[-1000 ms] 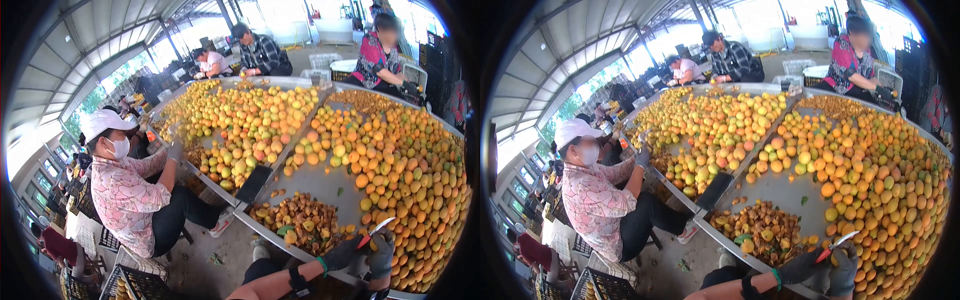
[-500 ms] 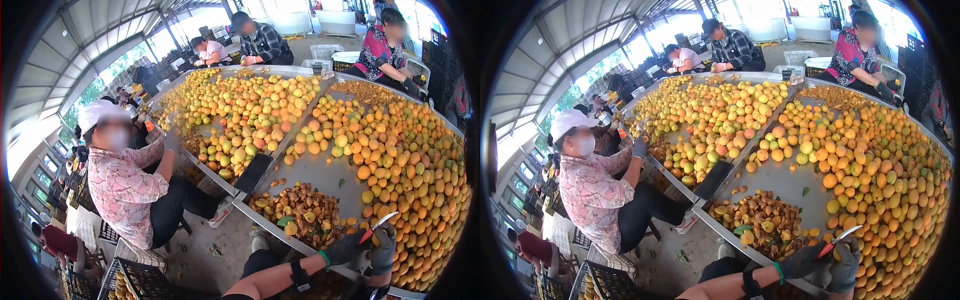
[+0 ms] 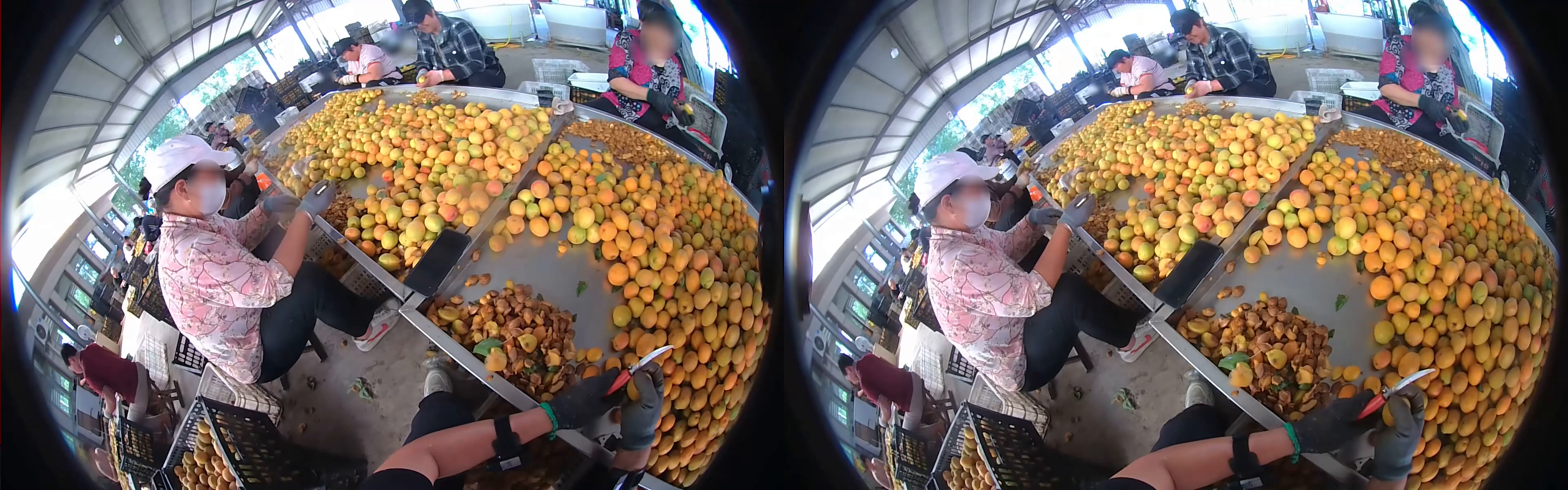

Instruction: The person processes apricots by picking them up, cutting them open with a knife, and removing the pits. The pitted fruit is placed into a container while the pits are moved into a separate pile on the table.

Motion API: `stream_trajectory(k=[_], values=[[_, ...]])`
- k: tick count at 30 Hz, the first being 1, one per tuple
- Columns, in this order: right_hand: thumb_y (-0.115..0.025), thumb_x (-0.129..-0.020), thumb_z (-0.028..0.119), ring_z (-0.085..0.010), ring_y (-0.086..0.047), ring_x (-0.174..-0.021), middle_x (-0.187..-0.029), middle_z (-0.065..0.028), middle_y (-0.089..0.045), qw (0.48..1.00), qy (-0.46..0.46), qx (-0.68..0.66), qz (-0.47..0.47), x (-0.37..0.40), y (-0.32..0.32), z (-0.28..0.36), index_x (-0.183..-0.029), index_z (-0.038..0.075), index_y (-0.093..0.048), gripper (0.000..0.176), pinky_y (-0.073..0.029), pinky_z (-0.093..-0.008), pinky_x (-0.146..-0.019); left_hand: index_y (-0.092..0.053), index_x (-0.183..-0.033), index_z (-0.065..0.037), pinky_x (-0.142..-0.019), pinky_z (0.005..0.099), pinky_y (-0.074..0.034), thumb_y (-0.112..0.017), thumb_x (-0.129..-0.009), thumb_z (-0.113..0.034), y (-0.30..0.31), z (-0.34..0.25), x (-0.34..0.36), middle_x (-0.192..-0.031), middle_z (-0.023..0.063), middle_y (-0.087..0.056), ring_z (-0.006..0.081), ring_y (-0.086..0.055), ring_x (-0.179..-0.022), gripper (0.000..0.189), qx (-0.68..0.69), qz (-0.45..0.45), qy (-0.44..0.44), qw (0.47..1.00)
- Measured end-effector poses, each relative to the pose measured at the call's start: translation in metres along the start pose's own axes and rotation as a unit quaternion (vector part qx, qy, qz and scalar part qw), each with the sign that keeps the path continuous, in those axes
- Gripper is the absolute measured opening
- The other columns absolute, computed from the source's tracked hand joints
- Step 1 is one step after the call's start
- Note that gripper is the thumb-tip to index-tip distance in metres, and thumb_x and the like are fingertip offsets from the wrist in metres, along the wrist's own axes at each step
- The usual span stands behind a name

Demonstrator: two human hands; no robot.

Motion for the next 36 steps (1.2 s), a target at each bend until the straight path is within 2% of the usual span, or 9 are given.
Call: stream_trajectory(k=[5,8,10,11,12,13,21,24,36], values=[[-0.055,-0.086,0.012,-0.0104,-0.055,-0.057,-0.081,-0.0040,-0.061,0.998,0.022,-0.042,-0.031,0.001,0.002,0.002,-0.098,0.005,-0.058,0.014,-0.041,-0.0210,-0.047,-0.041,-0.134,0.000,-0.078,0.0461,-0.049,-0.061,-0.091,-0.028,0.021,-0.034,-0.001,-0.103,0.0273,-0.060,0.0410,-0.062,-0.095,0.054,-0.053,0.030,0.058,0.996],[-0.058,-0.084,0.004,-0.0176,-0.064,-0.090,-0.095,-0.0096,-0.064,0.991,-0.034,-0.129,0.030,-0.002,0.005,-0.015,-0.102,0.002,-0.059,0.018,-0.051,-0.0291,-0.080,-0.042,-0.132,-0.001,-0.078,0.0474,-0.049,-0.062,-0.090,-0.028,0.018,-0.024,0.005,-0.104,0.0271,-0.060,0.0417,-0.062,-0.094,0.055,-0.122,-0.003,0.002,0.992],[-0.060,-0.084,0.004,-0.0174,-0.064,-0.089,-0.096,-0.0091,-0.064,0.998,0.064,0.020,0.004,0.002,0.004,0.000,-0.099,0.003,-0.061,0.016,-0.053,-0.0288,-0.076,-0.045,-0.127,-0.002,-0.080,0.0468,-0.049,-0.066,-0.087,-0.025,0.023,-0.033,0.004,-0.107,0.0248,-0.059,0.0424,-0.062,-0.094,0.050,-0.103,-0.001,-0.016,0.995],[-0.061,-0.083,0.005,-0.0166,-0.063,-0.086,-0.092,-0.0065,-0.063,0.991,-0.062,-0.121,0.019,0.001,0.009,-0.018,-0.098,0.004,-0.062,0.015,-0.054,-0.0286,-0.074,-0.047,-0.121,-0.002,-0.081,0.0450,-0.049,-0.067,-0.086,-0.023,0.025,-0.038,0.003,-0.105,0.0230,-0.058,0.0413,-0.061,-0.097,0.045,-0.058,0.018,-0.005,0.998],[-0.062,-0.083,0.005,-0.0146,-0.062,-0.083,-0.089,-0.0049,-0.062,0.995,0.084,0.049,0.011,0.003,0.003,0.005,-0.096,0.004,-0.062,0.013,-0.053,-0.0275,-0.072,-0.049,-0.116,-0.003,-0.079,0.0428,-0.049,-0.070,-0.084,-0.018,0.026,-0.042,0.004,-0.103,0.0198,-0.057,0.0379,-0.061,-0.094,0.041,-0.081,0.017,0.027,0.996],[-0.062,-0.083,0.003,-0.0149,-0.062,-0.083,-0.089,-0.0057,-0.062,0.985,-0.080,-0.153,0.017,0.007,-0.001,-0.005,-0.096,0.002,-0.062,0.013,-0.052,-0.0267,-0.072,-0.048,-0.117,-0.005,-0.074,0.0445,-0.050,-0.071,-0.083,-0.022,0.027,-0.048,0.007,-0.098,0.0199,-0.060,0.0395,-0.063,-0.090,0.044,-0.089,0.007,-0.011,0.996],[-0.055,-0.091,0.011,-0.0172,-0.063,-0.096,-0.101,-0.0076,-0.066,0.968,-0.074,-0.208,0.117,0.011,-0.014,0.000,-0.111,0.002,-0.059,0.023,-0.049,-0.0286,-0.088,-0.047,-0.117,-0.005,-0.074,0.0429,-0.050,-0.068,-0.085,-0.021,0.036,-0.069,0.005,-0.096,0.0200,-0.061,0.0398,-0.062,-0.090,0.041,-0.084,0.028,-0.037,0.995],[-0.048,-0.100,0.021,-0.0140,-0.062,-0.099,-0.108,-0.0071,-0.064,0.998,0.055,-0.004,0.026,0.012,-0.001,0.011,-0.116,-0.002,-0.057,0.029,-0.048,-0.0274,-0.090,-0.048,-0.115,-0.004,-0.068,0.0443,-0.050,-0.066,-0.087,-0.021,0.029,-0.060,0.005,-0.091,0.0223,-0.062,0.0412,-0.063,-0.085,0.037,-0.101,0.048,-0.012,0.994],[-0.047,-0.100,0.018,-0.0089,-0.059,-0.078,-0.087,-0.0034,-0.064,0.978,0.145,0.117,-0.099,0.031,0.012,0.021,-0.102,-0.002,-0.060,0.024,-0.050,-0.0242,-0.069,-0.053,-0.114,0.001,-0.056,0.0487,-0.049,-0.064,-0.087,-0.023,0.012,-0.053,0.013,-0.071,0.0215,-0.062,0.0404,-0.063,-0.066,0.037,-0.217,0.031,0.015,0.976]])
Point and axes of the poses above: each hand's wrist, its own x-axis away from the middle knuckle, its own y-axis out of the back of the hand, z = x × y, the point moved 9 cm from there along -x, towards the middle knuckle
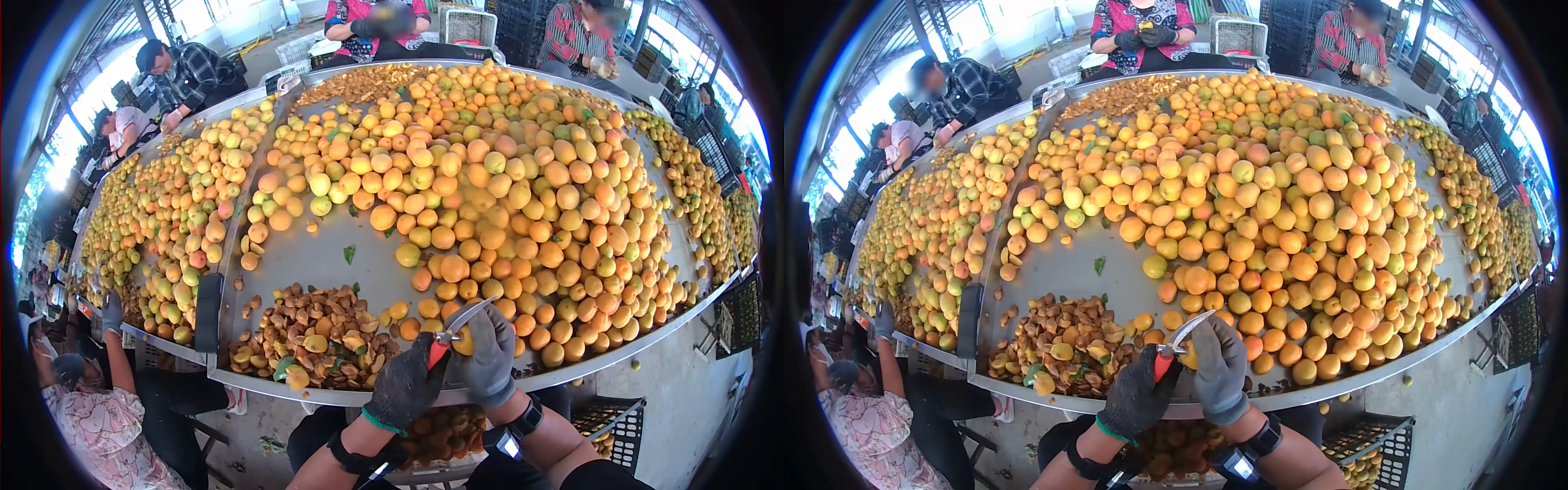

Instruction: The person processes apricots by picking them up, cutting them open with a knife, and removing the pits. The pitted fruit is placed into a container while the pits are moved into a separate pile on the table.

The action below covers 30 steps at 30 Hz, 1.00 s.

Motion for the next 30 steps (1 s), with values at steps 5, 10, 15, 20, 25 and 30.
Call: stream_trajectory(k=[5,10,15,20,25,30], values=[[-0.049,-0.097,0.014,-0.0098,-0.057,-0.075,-0.082,-0.0041,-0.061,0.982,-0.096,-0.162,-0.033,0.005,0.000,-0.017,-0.093,-0.001,-0.059,0.019,-0.046,-0.0235,-0.067,-0.055,-0.109,-0.006,-0.055,0.0498,-0.048,-0.062,-0.088,-0.024,-0.005,-0.005,0.001,-0.070,0.0213,-0.062,0.0421,-0.062,-0.066,0.028,-0.031,-0.005,0.002,0.999],[-0.052,-0.094,0.013,-0.0131,-0.056,-0.076,-0.081,-0.0076,-0.059,0.985,0.114,0.119,0.055,-0.009,-0.004,0.026,-0.087,-0.001,-0.060,0.018,-0.045,-0.0270,-0.068,-0.054,-0.107,-0.006,-0.057,0.0501,-0.048,-0.062,-0.089,-0.025,-0.012,0.006,0.001,-0.072,0.0223,-0.062,0.0434,-0.062,-0.070,0.027,0.039,-0.005,0.032,0.999],[-0.050,-0.098,0.020,-0.0089,-0.056,-0.080,-0.087,-0.0021,-0.062,0.954,-0.215,-0.193,0.082,-0.017,-0.019,-0.046,-0.097,0.000,-0.063,0.024,-0.047,-0.0255,-0.072,-0.052,-0.105,-0.004,-0.059,0.0455,-0.049,-0.065,-0.087,-0.019,-0.013,0.015,-0.003,-0.075,0.0218,-0.061,0.0394,-0.063,-0.068,0.027,0.131,-0.003,0.034,0.991],[-0.050,-0.100,0.029,-0.0078,-0.058,-0.086,-0.095,-0.0017,-0.063,0.892,-0.250,-0.369,0.078,-0.019,-0.030,-0.031,-0.106,0.002,-0.063,0.031,-0.048,-0.0236,-0.079,-0.050,-0.105,-0.006,-0.052,0.0289,-0.045,-0.067,-0.087,-0.014,-0.010,0.013,-0.010,-0.077,0.0042,-0.054,0.0163,-0.053,-0.055,0.026,0.395,0.033,0.119,0.910],[-0.052,-0.098,0.031,-0.0170,-0.061,-0.092,-0.101,-0.0072,-0.062,0.920,-0.151,-0.361,0.029,-0.033,0.004,-0.042,-0.116,0.003,-0.057,0.033,-0.053,-0.0294,-0.075,-0.052,-0.108,-0.007,-0.048,0.0228,-0.040,-0.068,-0.086,-0.013,0.004,0.020,-0.002,-0.074,-0.0001,-0.050,0.0099,-0.048,-0.054,0.028,0.526,-0.009,0.141,0.838],[-0.060,-0.093,0.036,-0.0238,-0.062,-0.094,-0.110,-0.0117,-0.058,0.914,-0.131,-0.378,0.067,-0.051,0.013,-0.015,-0.130,0.005,-0.046,0.050,-0.053,-0.0290,-0.067,-0.053,-0.121,-0.005,-0.039,0.0230,-0.037,-0.076,-0.080,-0.033,0.030,0.022,-0.003,-0.067,0.0011,-0.052,0.0083,-0.049,-0.052,0.054,0.568,0.046,0.045,0.820]])
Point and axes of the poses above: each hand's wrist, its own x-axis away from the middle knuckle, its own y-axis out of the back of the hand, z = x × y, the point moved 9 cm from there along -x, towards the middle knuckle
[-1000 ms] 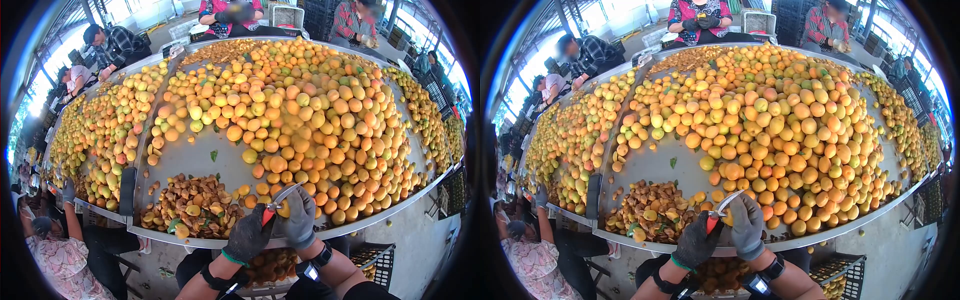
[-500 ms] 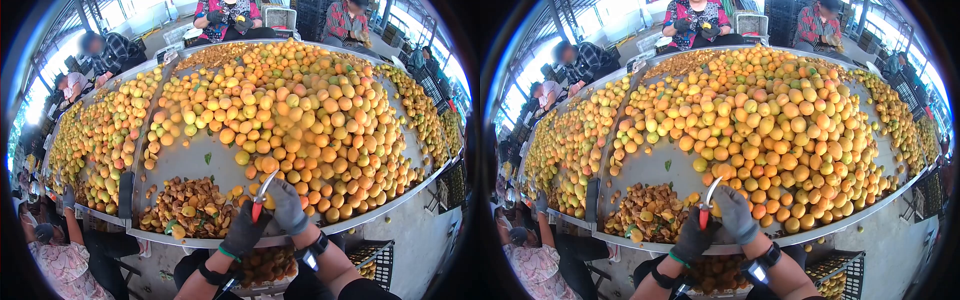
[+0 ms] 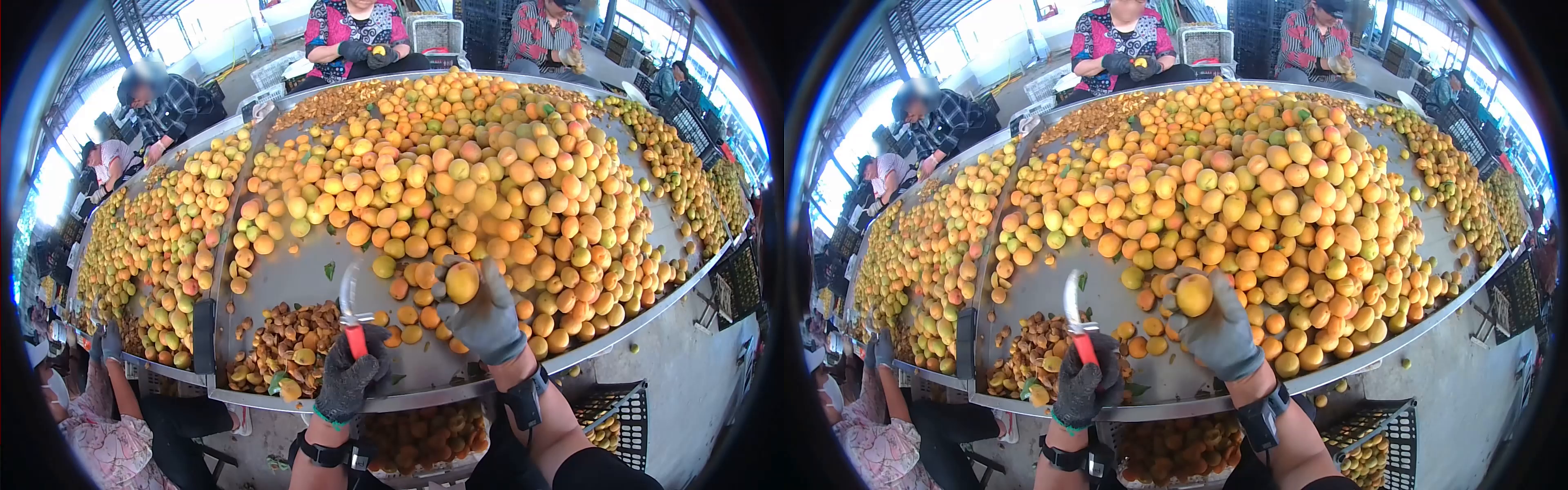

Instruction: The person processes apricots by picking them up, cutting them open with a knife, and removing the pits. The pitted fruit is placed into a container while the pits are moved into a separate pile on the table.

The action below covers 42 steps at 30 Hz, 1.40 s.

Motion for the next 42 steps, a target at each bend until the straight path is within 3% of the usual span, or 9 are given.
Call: stream_trajectory(k=[1,3,6,11,13,18,25,30,42], values=[[-0.062,-0.091,0.037,-0.0233,-0.062,-0.092,-0.111,-0.0116,-0.058,0.971,-0.101,-0.203,0.072,0.007,-0.035,-0.003,-0.129,0.005,-0.047,0.052,-0.052,-0.0283,-0.067,-0.053,-0.121,-0.005,-0.039,0.0230,-0.037,-0.076,-0.080,-0.033,0.000,0.000,0.001,-0.067,0.0011,-0.052,0.0083,-0.049,-0.052,0.054,0.000,-0.004,-0.002,1.000],[-0.066,-0.088,0.035,-0.0227,-0.061,-0.094,-0.111,-0.0114,-0.058,0.970,-0.123,-0.179,0.110,0.014,-0.037,-0.011,-0.123,0.006,-0.053,0.047,-0.051,-0.0293,-0.070,-0.057,-0.119,-0.004,-0.048,0.0218,-0.042,-0.068,-0.084,-0.009,0.003,0.006,0.005,-0.077,0.0002,-0.056,0.0084,-0.051,-0.055,0.037,-0.032,-0.049,0.051,0.997],[-0.074,-0.082,0.031,-0.0207,-0.058,-0.106,-0.112,-0.0095,-0.060,0.961,-0.122,-0.111,0.224,0.023,-0.054,-0.014,-0.124,0.004,-0.053,0.054,-0.047,-0.0346,-0.093,-0.060,-0.115,-0.005,-0.050,0.0220,-0.044,-0.068,-0.085,-0.010,-0.010,-0.006,0.010,-0.083,0.0011,-0.061,0.0084,-0.057,-0.061,0.031,-0.042,-0.018,0.057,0.997],[-0.081,-0.074,0.023,-0.0197,-0.056,-0.109,-0.114,-0.0084,-0.060,0.973,-0.072,0.004,0.220,0.022,-0.059,-0.006,-0.122,0.004,-0.056,0.057,-0.044,-0.0331,-0.097,-0.062,-0.110,-0.006,-0.055,0.0265,-0.048,-0.069,-0.086,-0.013,-0.008,0.019,0.015,-0.084,0.0039,-0.065,0.0127,-0.061,-0.063,0.026,-0.189,0.007,0.089,0.978],[-0.083,-0.071,0.019,-0.0193,-0.055,-0.110,-0.115,-0.0081,-0.060,0.973,-0.069,0.056,0.212,0.020,-0.054,-0.006,-0.121,0.005,-0.057,0.058,-0.042,-0.0328,-0.097,-0.062,-0.107,-0.006,-0.061,0.0331,-0.051,-0.072,-0.084,-0.017,-0.017,0.011,0.015,-0.084,0.0099,-0.067,0.0233,-0.066,-0.067,0.027,-0.384,0.031,0.010,0.923],[-0.082,-0.066,0.007,-0.0185,-0.056,-0.107,-0.108,-0.0047,-0.061,0.912,0.037,0.259,0.317,0.026,-0.067,0.004,-0.120,0.005,-0.057,0.059,-0.043,-0.0328,-0.093,-0.063,-0.103,-0.006,-0.065,0.0397,-0.052,-0.072,-0.083,-0.021,-0.028,-0.003,0.016,-0.083,0.0166,-0.067,0.0345,-0.066,-0.075,0.027,-0.485,0.008,-0.041,0.874],[-0.087,-0.062,0.016,-0.0204,-0.058,-0.093,-0.099,-0.0070,-0.057,0.960,-0.079,0.132,0.234,0.032,-0.065,-0.006,-0.111,0.006,-0.058,0.058,-0.046,-0.0340,-0.083,-0.065,-0.100,-0.006,-0.060,0.0419,-0.052,-0.072,-0.083,-0.025,-0.027,-0.006,0.017,-0.077,0.0162,-0.066,0.0358,-0.065,-0.070,0.026,-0.545,-0.016,-0.088,0.834],[-0.082,-0.066,0.007,-0.0197,-0.056,-0.087,-0.095,-0.0071,-0.055,0.964,-0.025,0.092,0.247,0.027,-0.061,-0.009,-0.105,0.007,-0.055,0.047,-0.045,-0.0316,-0.074,-0.064,-0.098,-0.007,-0.060,0.0429,-0.051,-0.070,-0.085,-0.023,-0.029,-0.003,0.013,-0.076,0.0169,-0.065,0.0372,-0.065,-0.071,0.021,-0.534,-0.034,-0.071,0.842],[-0.079,-0.064,0.002,-0.0163,-0.054,-0.090,-0.097,-0.0051,-0.055,0.959,0.062,0.208,0.181,0.028,-0.053,0.012,-0.100,0.008,-0.056,0.043,-0.045,-0.0301,-0.081,-0.063,-0.098,-0.007,-0.064,0.0435,-0.051,-0.065,-0.087,-0.020,-0.039,0.009,0.009,-0.079,0.0190,-0.065,0.0385,-0.065,-0.077,0.017,-0.541,-0.080,-0.014,0.837]])
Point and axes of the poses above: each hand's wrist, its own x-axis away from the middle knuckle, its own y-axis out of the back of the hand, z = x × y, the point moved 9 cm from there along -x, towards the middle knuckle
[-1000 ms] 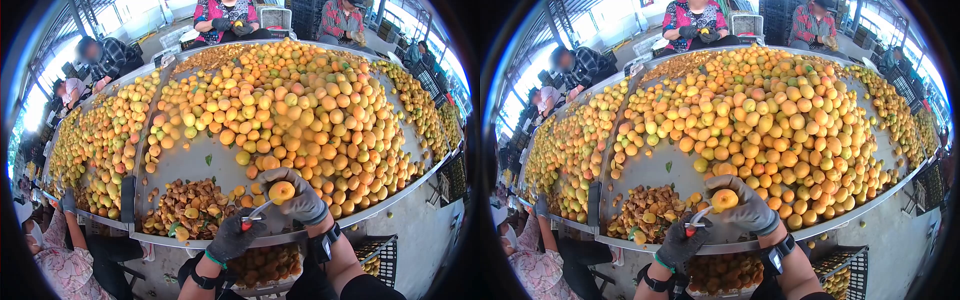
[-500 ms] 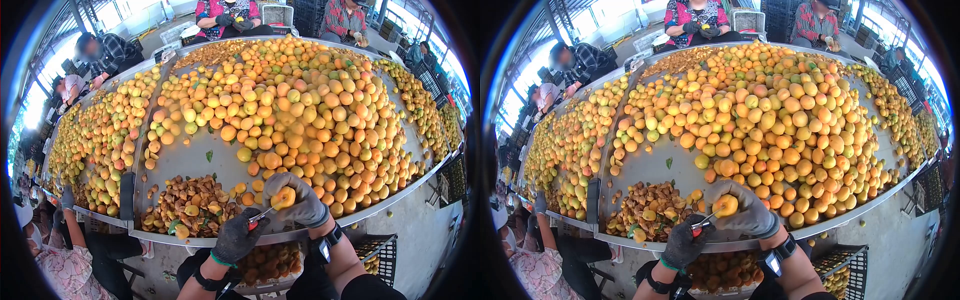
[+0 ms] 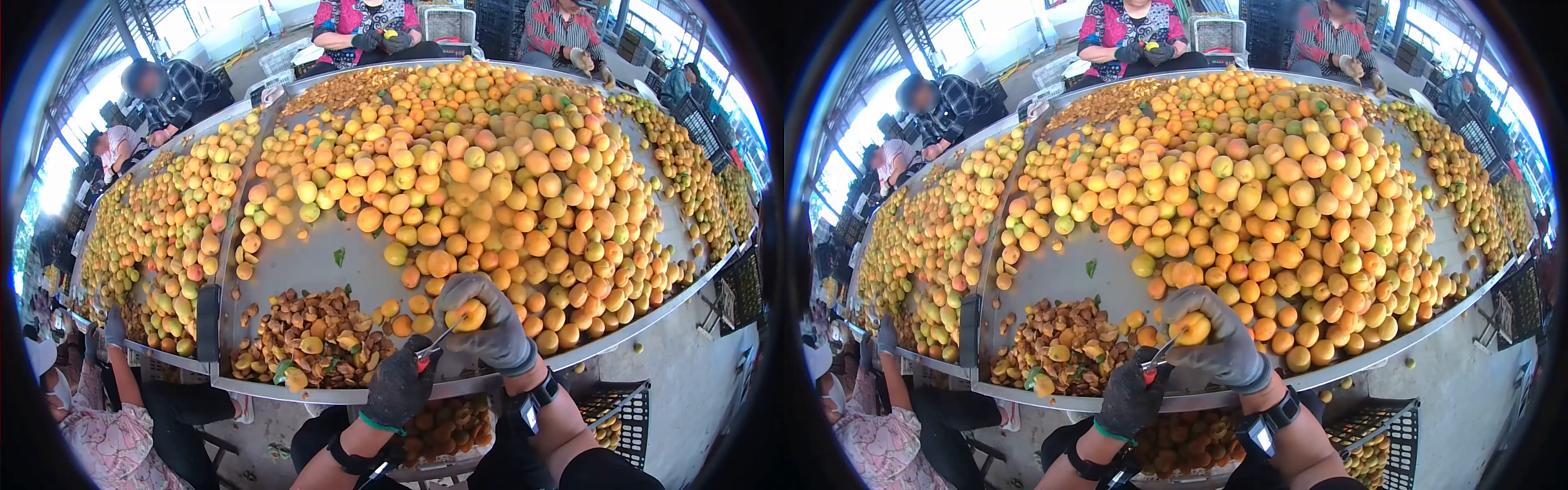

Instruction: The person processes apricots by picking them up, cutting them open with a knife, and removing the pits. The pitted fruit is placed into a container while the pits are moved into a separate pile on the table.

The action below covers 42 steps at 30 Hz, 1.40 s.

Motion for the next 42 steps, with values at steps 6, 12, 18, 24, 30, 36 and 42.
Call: stream_trajectory(k=[6,12,18,24,30,36,42], values=[[-0.074,-0.071,0.003,-0.0169,-0.055,-0.095,-0.100,-0.0052,-0.056,0.998,0.012,0.057,0.018,0.002,0.004,-0.006,-0.105,0.008,-0.055,0.039,-0.044,-0.0314,-0.086,-0.062,-0.103,-0.009,-0.064,0.0451,-0.051,-0.065,-0.086,-0.018,-0.005,0.013,-0.007,-0.079,0.0192,-0.065,0.0396,-0.064,-0.076,0.020,-0.081,-0.024,-0.026,0.996],[-0.065,-0.085,0.015,-0.0218,-0.055,-0.114,-0.111,-0.0074,-0.055,0.972,-0.125,-0.196,-0.040,0.007,-0.009,-0.028,-0.124,0.006,-0.047,0.044,-0.042,-0.0343,-0.097,-0.060,-0.106,-0.004,-0.064,0.0472,-0.049,-0.064,-0.086,-0.019,0.010,0.012,-0.020,-0.079,0.0222,-0.064,0.0417,-0.063,-0.078,0.025,-0.091,-0.042,-0.043,0.994],[-0.059,-0.092,0.014,-0.0225,-0.052,-0.120,-0.118,-0.0088,-0.057,0.957,-0.099,-0.272,-0.003,0.006,-0.020,-0.034,-0.129,0.003,-0.043,0.042,-0.041,-0.0335,-0.101,-0.059,-0.102,-0.002,-0.065,0.0495,-0.048,-0.062,-0.089,-0.025,0.001,0.011,-0.019,-0.080,0.0239,-0.063,0.0432,-0.062,-0.080,0.026,0.004,0.021,-0.009,1.000],[-0.062,-0.092,0.020,-0.0137,-0.056,-0.103,-0.110,-0.0058,-0.059,0.991,-0.116,-0.059,-0.035,0.003,-0.006,-0.038,-0.124,0.002,-0.049,0.039,-0.045,-0.0276,-0.092,-0.059,-0.103,-0.002,-0.066,0.0486,-0.048,-0.061,-0.090,-0.025,0.008,0.021,-0.021,-0.080,0.0245,-0.063,0.0432,-0.062,-0.081,0.027,0.019,0.005,-0.016,1.000],[-0.048,-0.099,0.032,-0.0184,-0.058,-0.103,-0.114,-0.0115,-0.059,0.996,-0.046,0.012,-0.073,0.008,-0.014,-0.050,-0.127,0.001,-0.047,0.041,-0.049,-0.0313,-0.089,-0.060,-0.113,-0.004,-0.074,0.0437,-0.050,-0.062,-0.089,-0.021,-0.037,0.068,-0.018,-0.094,0.0213,-0.066,0.0390,-0.064,-0.086,0.029,0.065,-0.020,-0.049,0.996],[-0.063,-0.091,0.036,-0.0228,-0.055,-0.113,-0.124,-0.0148,-0.055,0.994,-0.104,0.002,-0.046,0.007,-0.005,-0.047,-0.130,0.001,-0.045,0.055,-0.046,-0.0354,-0.096,-0.052,-0.121,-0.005,-0.072,0.0478,-0.050,-0.058,-0.092,-0.031,-0.006,0.042,-0.024,-0.092,0.0237,-0.063,0.0412,-0.063,-0.085,0.040,0.019,-0.009,-0.026,0.999],[-0.072,-0.084,0.038,-0.0234,-0.056,-0.112,-0.116,-0.0138,-0.060,0.997,-0.071,-0.032,-0.020,0.004,-0.027,-0.034,-0.129,0.001,-0.045,0.064,-0.043,-0.0352,-0.099,-0.052,-0.119,-0.005,-0.070,0.0498,-0.049,-0.057,-0.092,-0.031,-0.002,0.030,-0.020,-0.090,0.0239,-0.063,0.0425,-0.062,-0.085,0.038,0.033,0.025,-0.031,0.999]])
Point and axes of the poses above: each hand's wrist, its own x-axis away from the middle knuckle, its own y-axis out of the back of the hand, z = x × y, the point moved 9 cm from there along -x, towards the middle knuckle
